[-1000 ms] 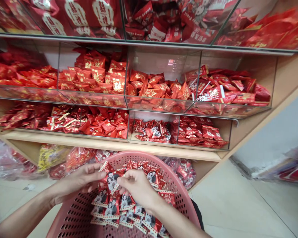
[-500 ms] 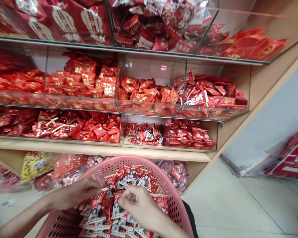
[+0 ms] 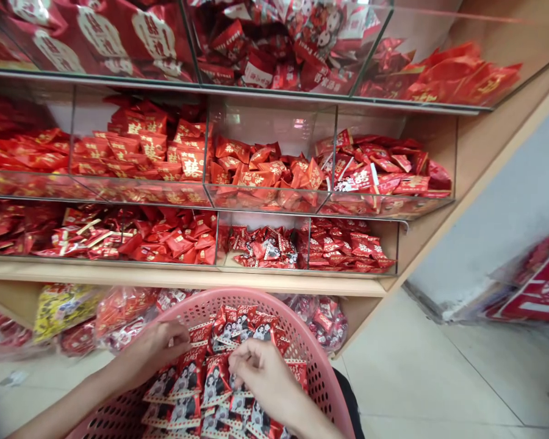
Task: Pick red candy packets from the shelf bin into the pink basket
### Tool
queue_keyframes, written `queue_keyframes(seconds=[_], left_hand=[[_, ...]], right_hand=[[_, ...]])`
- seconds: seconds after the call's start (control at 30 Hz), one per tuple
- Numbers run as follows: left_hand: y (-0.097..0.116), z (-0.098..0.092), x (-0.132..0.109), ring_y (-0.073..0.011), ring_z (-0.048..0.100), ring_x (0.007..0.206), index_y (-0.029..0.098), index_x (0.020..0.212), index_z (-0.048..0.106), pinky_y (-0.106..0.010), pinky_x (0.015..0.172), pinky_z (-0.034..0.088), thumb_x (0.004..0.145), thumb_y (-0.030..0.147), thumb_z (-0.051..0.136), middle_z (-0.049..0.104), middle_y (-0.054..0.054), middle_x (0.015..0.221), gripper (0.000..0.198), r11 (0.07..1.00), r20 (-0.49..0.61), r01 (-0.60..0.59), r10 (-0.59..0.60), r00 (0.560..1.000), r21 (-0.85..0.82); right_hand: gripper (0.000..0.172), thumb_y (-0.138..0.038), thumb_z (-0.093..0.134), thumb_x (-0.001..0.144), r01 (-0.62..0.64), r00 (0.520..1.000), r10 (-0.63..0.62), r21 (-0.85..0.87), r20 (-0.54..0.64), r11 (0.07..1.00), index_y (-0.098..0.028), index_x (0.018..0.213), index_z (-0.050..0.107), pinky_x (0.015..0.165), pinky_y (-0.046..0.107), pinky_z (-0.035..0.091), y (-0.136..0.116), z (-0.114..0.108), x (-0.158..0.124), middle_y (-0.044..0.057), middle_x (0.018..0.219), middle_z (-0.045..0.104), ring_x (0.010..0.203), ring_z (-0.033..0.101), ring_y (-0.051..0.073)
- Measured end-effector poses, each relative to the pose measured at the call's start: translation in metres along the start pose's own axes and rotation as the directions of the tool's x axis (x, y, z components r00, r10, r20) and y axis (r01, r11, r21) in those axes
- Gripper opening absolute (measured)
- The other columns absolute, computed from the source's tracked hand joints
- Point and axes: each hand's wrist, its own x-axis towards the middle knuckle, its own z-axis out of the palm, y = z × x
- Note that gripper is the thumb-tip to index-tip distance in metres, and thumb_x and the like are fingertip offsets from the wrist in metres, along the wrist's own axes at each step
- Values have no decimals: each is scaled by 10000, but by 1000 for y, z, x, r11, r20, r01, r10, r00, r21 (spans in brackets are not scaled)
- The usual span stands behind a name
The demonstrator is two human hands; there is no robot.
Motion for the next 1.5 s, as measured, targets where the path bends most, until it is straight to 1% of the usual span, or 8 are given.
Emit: queue_keyframes(seconds=[0.27,0.43,0.6,0.77,0.93,1.13,1.33,1.5], left_hand=[[46,-40,23,-162,564,710,181,780,630,-256,652,389,887,326,431,622,-32,767,269,982,-155,-186,188,970,30],[88,-70,92,-163,583,825,164,901,642,-257,754,431,893,203,378,643,-64,903,266,898,-218,-387,429,876,210],[104,-70,177,-199,614,910,165,916,687,-283,846,438,818,121,421,687,-80,933,287,881,-118,-374,421,900,288],[123,-53,223,-200,579,1058,225,1114,633,-282,912,421,864,217,403,626,-58,1181,340,863,-61,-389,429,901,321],[138,-45,250,-252,445,1231,211,1274,501,-435,1035,314,894,380,417,455,-103,1382,424,864,-62,-346,394,917,366],[124,-53,273,-247,551,1099,146,1138,580,-475,931,416,875,543,418,592,-125,1194,503,894,-26,-252,281,959,370],[106,-64,269,-229,579,1045,163,1195,543,-446,892,457,871,534,440,583,-115,1206,503,920,40,-204,202,979,334],[112,-67,259,-218,591,1012,144,1112,585,-439,883,465,872,444,502,610,-102,1149,393,920,139,-194,155,978,340]], right_hand=[[396,-552,594,765,41,999,-40,16,-30,999,-157,735,604,579,245,378,2,-1,-1,-2,623,604,591,562,122],[391,-545,590,776,65,997,-63,32,-45,997,-158,726,605,557,236,371,8,-3,0,-7,600,599,564,548,114],[452,-613,595,733,81,996,-77,73,-54,994,-161,716,596,560,236,400,15,-4,3,-1,632,607,569,559,110],[519,-671,608,671,50,996,-43,92,-73,994,-153,699,577,518,220,394,23,-2,7,11,650,622,528,552,94],[563,-713,581,659,57,997,-53,74,-65,996,-152,707,572,484,203,374,31,-2,11,12,615,616,495,545,89],[584,-736,573,640,28,999,-26,85,-23,996,-158,718,558,474,192,366,36,-4,12,20,638,630,484,541,78],[584,-734,579,633,13,1000,-12,91,-13,996,-158,727,570,485,190,384,35,-3,11,18,638,639,491,554,81],[571,-712,593,646,15,1000,-15,100,-5,995,-151,754,586,493,194,394,34,-2,10,34,690,671,510,566,83]])
